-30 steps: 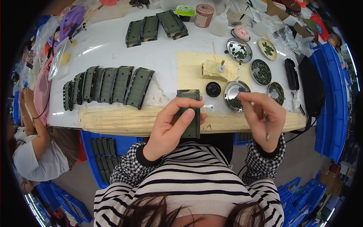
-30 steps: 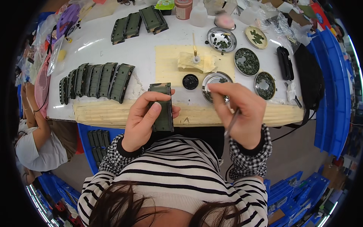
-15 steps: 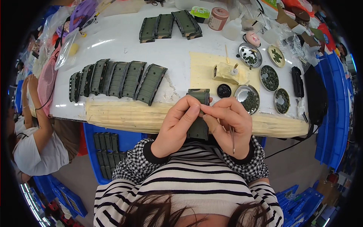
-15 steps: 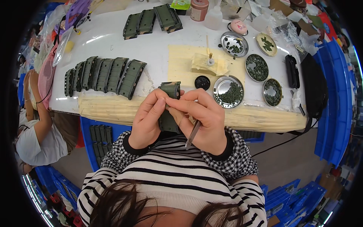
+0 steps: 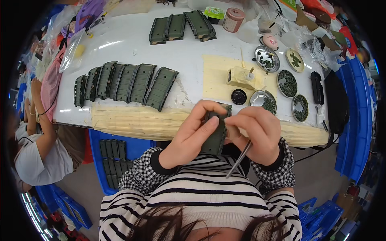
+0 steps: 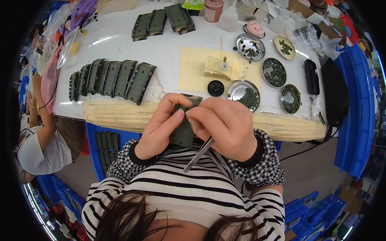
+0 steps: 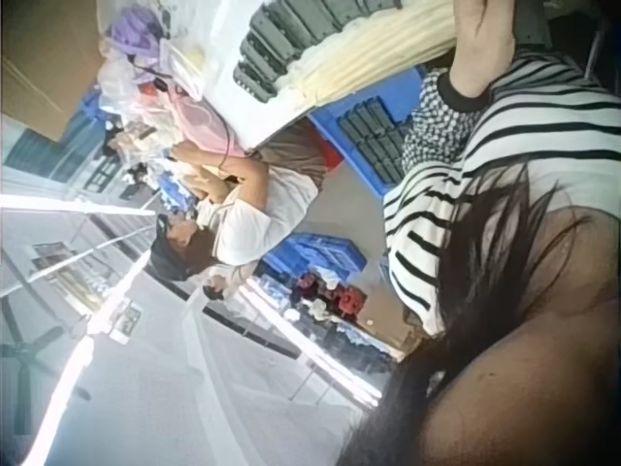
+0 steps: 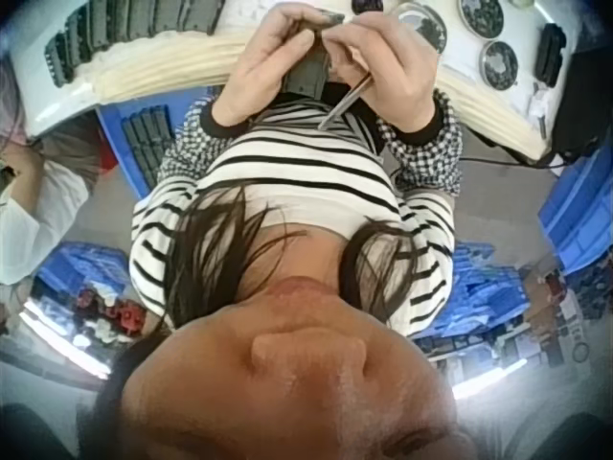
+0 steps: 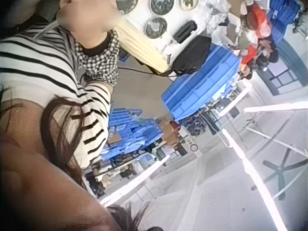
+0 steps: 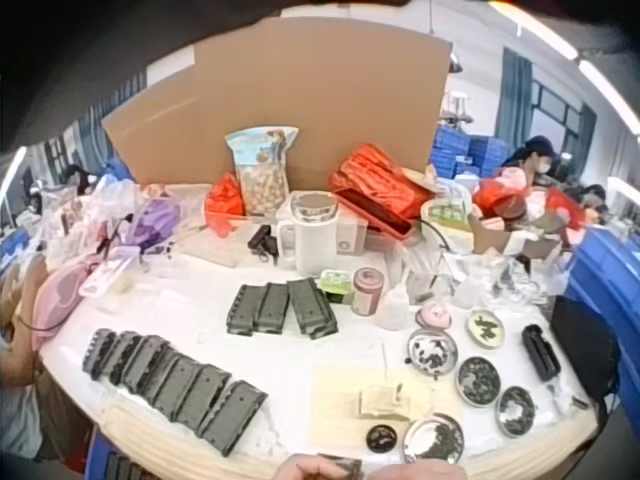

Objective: Assembling plastic toy tank models by manually attaching small components using tweezers.

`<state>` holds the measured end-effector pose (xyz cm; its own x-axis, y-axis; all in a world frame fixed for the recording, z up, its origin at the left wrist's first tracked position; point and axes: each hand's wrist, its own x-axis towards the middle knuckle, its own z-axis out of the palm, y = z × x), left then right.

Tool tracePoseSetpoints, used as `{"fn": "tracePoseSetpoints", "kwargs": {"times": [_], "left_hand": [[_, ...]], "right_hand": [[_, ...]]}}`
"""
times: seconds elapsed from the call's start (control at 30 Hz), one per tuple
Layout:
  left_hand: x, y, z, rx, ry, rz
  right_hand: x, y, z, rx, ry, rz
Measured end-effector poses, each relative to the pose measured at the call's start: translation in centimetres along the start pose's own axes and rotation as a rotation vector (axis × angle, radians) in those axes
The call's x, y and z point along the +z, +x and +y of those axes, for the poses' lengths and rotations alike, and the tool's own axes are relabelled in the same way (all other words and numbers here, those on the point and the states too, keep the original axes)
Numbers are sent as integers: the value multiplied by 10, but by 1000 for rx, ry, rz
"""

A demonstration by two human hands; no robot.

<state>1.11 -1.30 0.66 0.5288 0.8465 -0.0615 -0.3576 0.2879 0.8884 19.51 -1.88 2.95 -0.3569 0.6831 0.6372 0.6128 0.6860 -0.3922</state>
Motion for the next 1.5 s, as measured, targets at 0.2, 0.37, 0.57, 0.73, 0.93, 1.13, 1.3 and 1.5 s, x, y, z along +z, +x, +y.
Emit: {"fn": "tracePoseSetpoints", "kwargs": {"times": [0.2,0.37,0.57,0.73,0.93,1.13,1.3,1.5], "left_hand": [[-4,-1,-9,251,559,51],[-3,-4,-12,377,795,78],[-2,-4,-11,423,892,106],[-1,-3,-9,521,1044,116],[3,-1,-8,569,1065,142],[2,-4,-7,502,1151,111],[5,0,-7,586,1005,137],[1,4,-3,429,549,64]], "right_hand": [[8,8,-3,156,61,84],[13,9,-2,139,28,73],[10,8,-3,108,-47,20],[6,9,-9,112,-108,-49],[5,7,-10,102,-80,-59],[5,8,-14,67,-176,-116],[8,4,-7,61,-50,1],[-15,3,-7,364,152,234]]}}
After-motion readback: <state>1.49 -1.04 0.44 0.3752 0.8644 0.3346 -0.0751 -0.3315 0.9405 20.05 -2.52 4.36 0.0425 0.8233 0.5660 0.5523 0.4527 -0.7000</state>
